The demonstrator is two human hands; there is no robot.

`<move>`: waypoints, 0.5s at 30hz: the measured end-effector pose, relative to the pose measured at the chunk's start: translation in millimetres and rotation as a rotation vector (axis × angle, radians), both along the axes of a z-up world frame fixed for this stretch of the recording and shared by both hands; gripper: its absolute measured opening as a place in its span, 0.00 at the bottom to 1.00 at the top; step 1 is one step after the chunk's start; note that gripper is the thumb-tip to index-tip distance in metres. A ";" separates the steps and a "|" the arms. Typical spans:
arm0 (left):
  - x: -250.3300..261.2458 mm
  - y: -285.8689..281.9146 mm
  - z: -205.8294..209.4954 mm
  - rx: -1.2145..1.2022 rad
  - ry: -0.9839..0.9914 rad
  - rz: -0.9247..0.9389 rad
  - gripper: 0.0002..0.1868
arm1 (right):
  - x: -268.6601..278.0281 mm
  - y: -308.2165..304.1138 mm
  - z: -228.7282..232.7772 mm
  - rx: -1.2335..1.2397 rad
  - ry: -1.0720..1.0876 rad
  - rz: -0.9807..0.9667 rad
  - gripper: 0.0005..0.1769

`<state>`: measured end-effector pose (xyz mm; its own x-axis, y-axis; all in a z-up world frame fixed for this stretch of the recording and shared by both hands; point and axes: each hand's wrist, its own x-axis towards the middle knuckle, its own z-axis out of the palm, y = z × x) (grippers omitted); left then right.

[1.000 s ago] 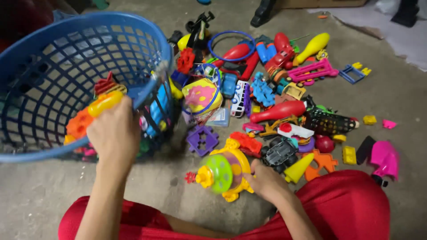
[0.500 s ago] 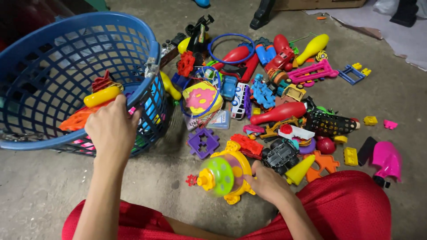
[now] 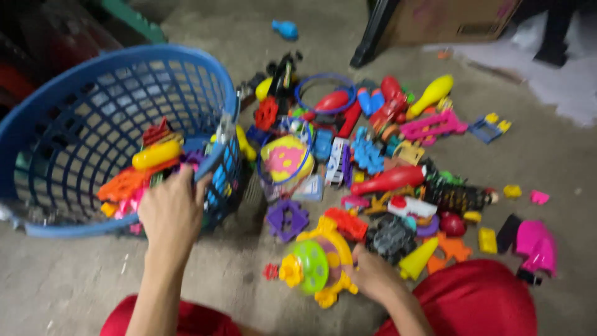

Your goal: The person sits on the floor and sorts a pile of colorful plastic toys into a blue basket. They handle various items including a yellow plastic piece, a spinning top, gears, and a toy car, placing them into the basket one by one.

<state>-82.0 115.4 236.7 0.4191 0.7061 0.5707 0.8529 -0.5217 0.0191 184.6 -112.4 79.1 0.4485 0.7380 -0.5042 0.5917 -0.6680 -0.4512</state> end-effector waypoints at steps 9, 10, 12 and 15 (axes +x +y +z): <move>-8.1 -29.8 -0.2 -0.128 0.055 0.054 0.18 | 2.7 3.2 -9.7 -0.045 -0.035 0.001 0.27; -11.6 -33.6 -4.1 -0.129 0.052 0.058 0.18 | 2.6 0.9 -14.8 -0.045 -0.037 0.004 0.27; -15.5 -34.3 -2.7 -0.087 0.031 0.011 0.16 | 5.0 4.6 -18.4 -0.039 -0.039 0.009 0.26; -14.8 -19.5 -14.3 -0.101 0.060 0.010 0.17 | 13.7 8.4 -37.1 -0.006 0.011 -0.007 0.24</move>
